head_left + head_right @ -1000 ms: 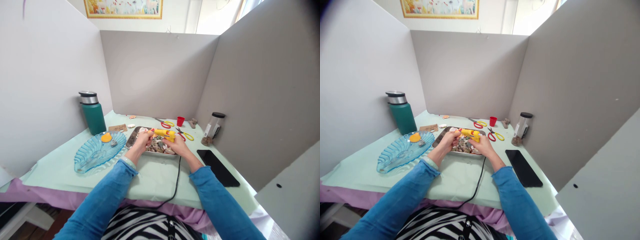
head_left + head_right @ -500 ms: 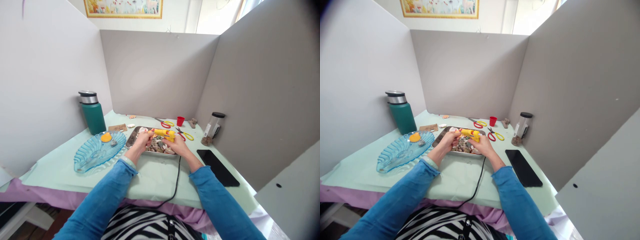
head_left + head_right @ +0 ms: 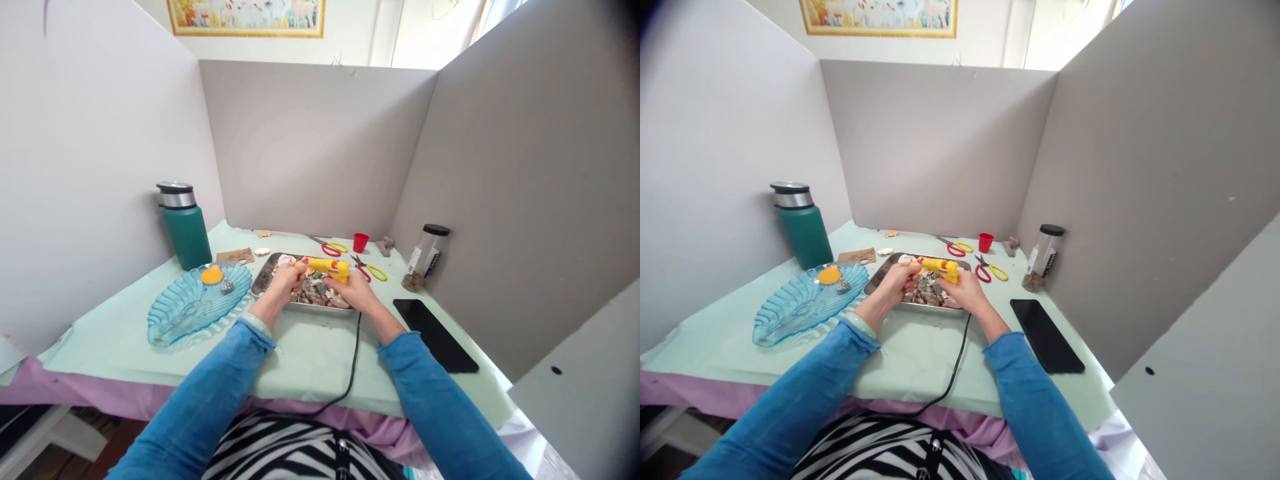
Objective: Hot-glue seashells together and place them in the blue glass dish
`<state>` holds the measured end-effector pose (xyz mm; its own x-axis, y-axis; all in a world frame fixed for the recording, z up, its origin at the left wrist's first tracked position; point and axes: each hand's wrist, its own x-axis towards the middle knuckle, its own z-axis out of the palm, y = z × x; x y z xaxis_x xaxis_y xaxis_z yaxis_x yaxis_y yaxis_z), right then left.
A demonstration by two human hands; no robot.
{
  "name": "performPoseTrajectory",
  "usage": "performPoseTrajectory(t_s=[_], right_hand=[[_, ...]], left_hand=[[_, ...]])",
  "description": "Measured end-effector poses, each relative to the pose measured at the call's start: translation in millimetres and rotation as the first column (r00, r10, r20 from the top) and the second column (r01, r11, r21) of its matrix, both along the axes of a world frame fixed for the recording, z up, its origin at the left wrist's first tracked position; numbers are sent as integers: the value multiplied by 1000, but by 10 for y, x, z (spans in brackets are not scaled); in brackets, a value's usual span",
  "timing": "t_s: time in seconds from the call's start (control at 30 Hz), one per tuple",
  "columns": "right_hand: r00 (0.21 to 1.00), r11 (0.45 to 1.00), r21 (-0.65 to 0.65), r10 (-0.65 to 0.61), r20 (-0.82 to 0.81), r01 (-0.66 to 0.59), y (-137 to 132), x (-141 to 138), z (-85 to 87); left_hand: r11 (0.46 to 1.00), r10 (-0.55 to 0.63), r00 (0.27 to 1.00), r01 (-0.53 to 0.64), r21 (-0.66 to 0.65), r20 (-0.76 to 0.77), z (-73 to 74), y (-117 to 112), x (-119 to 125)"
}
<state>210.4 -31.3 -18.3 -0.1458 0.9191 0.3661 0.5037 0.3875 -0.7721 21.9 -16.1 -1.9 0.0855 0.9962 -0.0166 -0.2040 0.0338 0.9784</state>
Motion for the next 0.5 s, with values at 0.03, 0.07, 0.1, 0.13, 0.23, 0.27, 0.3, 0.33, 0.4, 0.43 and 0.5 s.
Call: performPoseTrajectory(t_s=[0.03, 0.07, 0.1, 0.13, 0.23, 0.27, 0.3, 0.33, 0.4, 0.43, 0.5], right_hand=[[1000, 1000, 2, 2, -5, -2, -2, -1, 0], [1000, 1000, 7, 3, -9, -3, -3, -3, 1], [1000, 1000, 13, 6, -11, -5, -4, -5, 2], [1000, 1000, 20, 9, -11, -9, -5, -6, 5], [1000, 999, 33, 14, -5, -14, -3, -7, 12], [1000, 999, 33, 14, -4, -13, -1, -6, 12], [1000, 999, 31, 15, -5, -15, 2, -5, 11], [1000, 999, 27, 17, -11, -17, 5, -4, 8], [999, 1000, 19, 23, -27, -22, 10, -1, 1], [999, 1000, 15, 24, -34, -24, 12, -1, -3], [999, 1000, 14, 25, -39, -24, 14, -1, -8]], left_hand=[[1000, 9, 1000, -9, -1, -9, 0, -2, 3], [1000, 22, 1000, -22, 0, -22, 0, -5, 7], [999, 36, 999, -36, 2, -35, 2, -9, 12], [999, 51, 997, -51, 6, -50, 4, -12, 18], [997, 80, 993, -79, 10, -87, 16, -22, 34], [997, 83, 992, -82, 9, -95, 20, -24, 38], [997, 83, 991, -82, 6, -102, 24, -25, 41], [997, 81, 991, -81, 4, -107, 26, -26, 43], [997, 78, 990, -78, -1, -114, 28, -26, 46], [997, 75, 990, -76, -2, -117, 28, -25, 46], [997, 69, 990, -71, -4, -125, 28, -25, 46]])
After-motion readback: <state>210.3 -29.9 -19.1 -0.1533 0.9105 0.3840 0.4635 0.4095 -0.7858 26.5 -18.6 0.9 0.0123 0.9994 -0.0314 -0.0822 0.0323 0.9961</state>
